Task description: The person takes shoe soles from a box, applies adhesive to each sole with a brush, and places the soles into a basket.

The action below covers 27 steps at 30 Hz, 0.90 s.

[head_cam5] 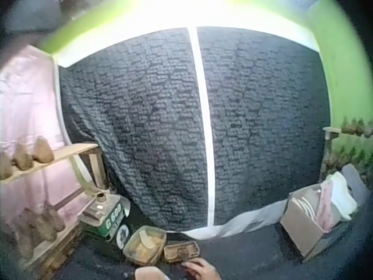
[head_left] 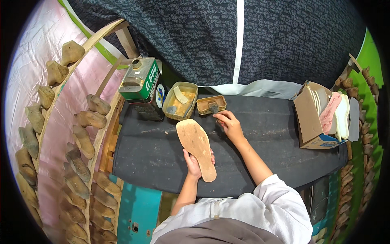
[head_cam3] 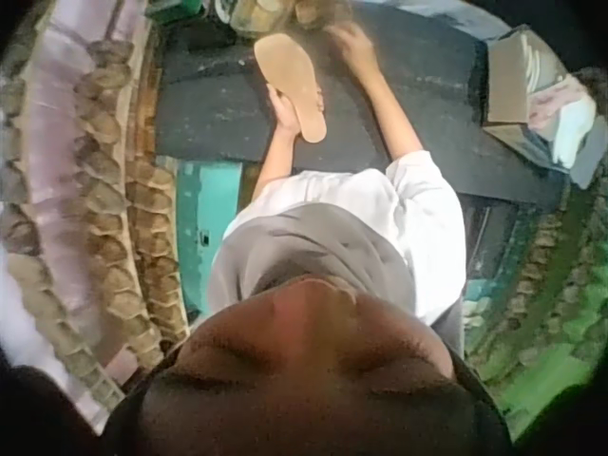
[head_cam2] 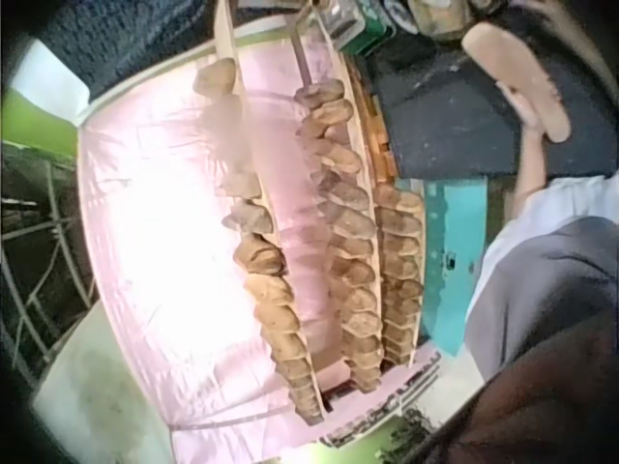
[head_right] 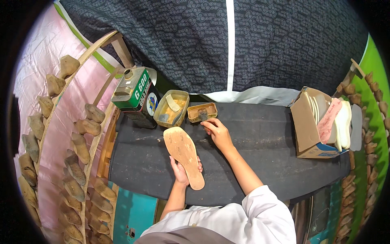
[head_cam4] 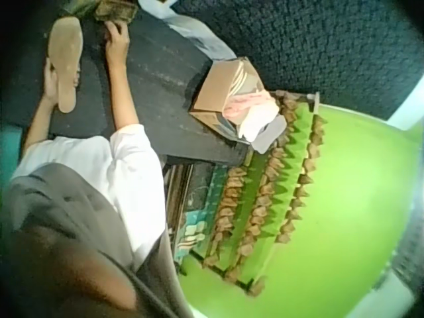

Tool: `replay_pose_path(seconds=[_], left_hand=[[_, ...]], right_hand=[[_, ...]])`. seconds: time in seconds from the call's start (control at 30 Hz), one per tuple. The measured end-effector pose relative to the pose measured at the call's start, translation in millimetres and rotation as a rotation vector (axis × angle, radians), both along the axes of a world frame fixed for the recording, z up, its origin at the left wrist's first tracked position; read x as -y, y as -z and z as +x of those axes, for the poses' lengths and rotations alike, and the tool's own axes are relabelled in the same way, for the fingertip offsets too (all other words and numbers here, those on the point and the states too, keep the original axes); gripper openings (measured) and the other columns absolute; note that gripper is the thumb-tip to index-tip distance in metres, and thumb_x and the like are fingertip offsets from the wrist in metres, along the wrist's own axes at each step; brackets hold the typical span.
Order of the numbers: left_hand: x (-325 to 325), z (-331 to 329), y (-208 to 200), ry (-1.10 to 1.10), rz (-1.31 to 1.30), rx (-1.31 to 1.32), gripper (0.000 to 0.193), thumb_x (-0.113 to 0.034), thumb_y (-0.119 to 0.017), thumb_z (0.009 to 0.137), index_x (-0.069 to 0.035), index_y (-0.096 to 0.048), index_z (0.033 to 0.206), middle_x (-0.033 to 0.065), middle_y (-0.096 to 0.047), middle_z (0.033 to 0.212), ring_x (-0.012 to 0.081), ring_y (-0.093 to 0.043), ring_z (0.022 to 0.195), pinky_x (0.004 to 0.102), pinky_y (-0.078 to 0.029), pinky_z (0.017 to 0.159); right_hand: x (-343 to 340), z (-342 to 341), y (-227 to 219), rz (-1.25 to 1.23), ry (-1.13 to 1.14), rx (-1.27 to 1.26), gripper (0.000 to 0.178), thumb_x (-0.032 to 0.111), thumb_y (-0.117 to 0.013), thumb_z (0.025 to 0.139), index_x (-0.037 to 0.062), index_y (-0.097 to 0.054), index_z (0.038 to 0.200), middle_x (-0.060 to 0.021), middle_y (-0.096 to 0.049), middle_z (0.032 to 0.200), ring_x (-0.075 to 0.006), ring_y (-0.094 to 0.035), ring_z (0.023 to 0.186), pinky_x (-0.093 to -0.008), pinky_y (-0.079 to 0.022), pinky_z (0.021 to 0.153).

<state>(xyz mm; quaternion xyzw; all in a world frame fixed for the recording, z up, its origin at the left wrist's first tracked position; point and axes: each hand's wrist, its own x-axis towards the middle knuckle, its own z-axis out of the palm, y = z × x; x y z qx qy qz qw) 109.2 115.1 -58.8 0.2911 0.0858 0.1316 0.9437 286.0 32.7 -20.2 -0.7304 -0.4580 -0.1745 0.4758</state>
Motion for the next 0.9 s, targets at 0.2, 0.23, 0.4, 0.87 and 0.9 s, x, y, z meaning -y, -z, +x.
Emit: replay_pose_path(seconds=[0.2, 0.23, 0.4, 0.87, 0.9], left_hand=[[0.8, 1.6, 1.0, -0.013, 0.020, -0.003, 0.090, -0.077, -0.010, 0.078, 0.000, -0.047, 0.108, 0.0129, -0.055, 0.085, 0.0234, -0.057, 0.065, 0.0364, -0.048, 0.058], [1.0, 1.8, 1.0, -0.016, 0.037, 0.007, 0.090, -0.077, -0.010, 0.078, -0.001, -0.047, 0.108, 0.0128, -0.055, 0.085, 0.0232, -0.057, 0.065, 0.0362, -0.048, 0.058], [2.7, 1.6, 1.9, -0.037, 0.066, 0.026, 0.090, -0.077, -0.010, 0.078, -0.001, -0.047, 0.108, 0.0124, -0.055, 0.085, 0.0227, -0.057, 0.065, 0.0352, -0.048, 0.058], [6.3, -2.0, 13.3, -0.241, 0.259, -0.119, 0.077, -0.067, -0.015, 0.086, -0.011, -0.029, 0.136, 0.0066, -0.043, 0.128, 0.0194, -0.042, 0.119, 0.0323, -0.035, 0.098], [6.2, -2.3, 13.7, -0.249, 0.271, -0.110, 0.077, -0.066, -0.014, 0.086, -0.011, -0.027, 0.138, 0.0070, -0.040, 0.132, 0.0201, -0.039, 0.122, 0.0334, -0.033, 0.100]], right_hand=[[4.0, -3.7, -1.0, -0.034, 0.033, -0.073, 0.031, -0.009, -0.058, 0.073, 0.0092, -0.066, 0.097, -0.0072, -0.059, 0.098, -0.0168, -0.062, 0.074, -0.0277, -0.051, 0.063], [5.8, -3.1, -1.3, -0.032, 0.032, -0.072, 0.031, -0.009, -0.058, 0.073, 0.0092, -0.066, 0.097, -0.0072, -0.059, 0.098, -0.0168, -0.062, 0.074, -0.0277, -0.051, 0.063], [14.6, -24.8, -26.3, 0.273, 0.056, -0.047, 0.033, -0.007, -0.061, 0.071, 0.0095, -0.066, 0.098, -0.0113, -0.060, 0.098, -0.0239, -0.063, 0.083, -0.0301, -0.053, 0.068], [12.2, -96.3, -45.7, 0.143, -0.338, 0.161, 0.040, -0.001, -0.066, 0.059, 0.0116, -0.067, 0.098, -0.0091, -0.062, 0.099, -0.0230, -0.062, 0.075, -0.0312, -0.051, 0.064], [11.8, -95.6, -47.7, 0.132, -0.340, 0.170, 0.040, -0.001, -0.065, 0.059, 0.0113, -0.067, 0.097, -0.0090, -0.062, 0.099, -0.0228, -0.062, 0.076, -0.0312, -0.051, 0.065]])
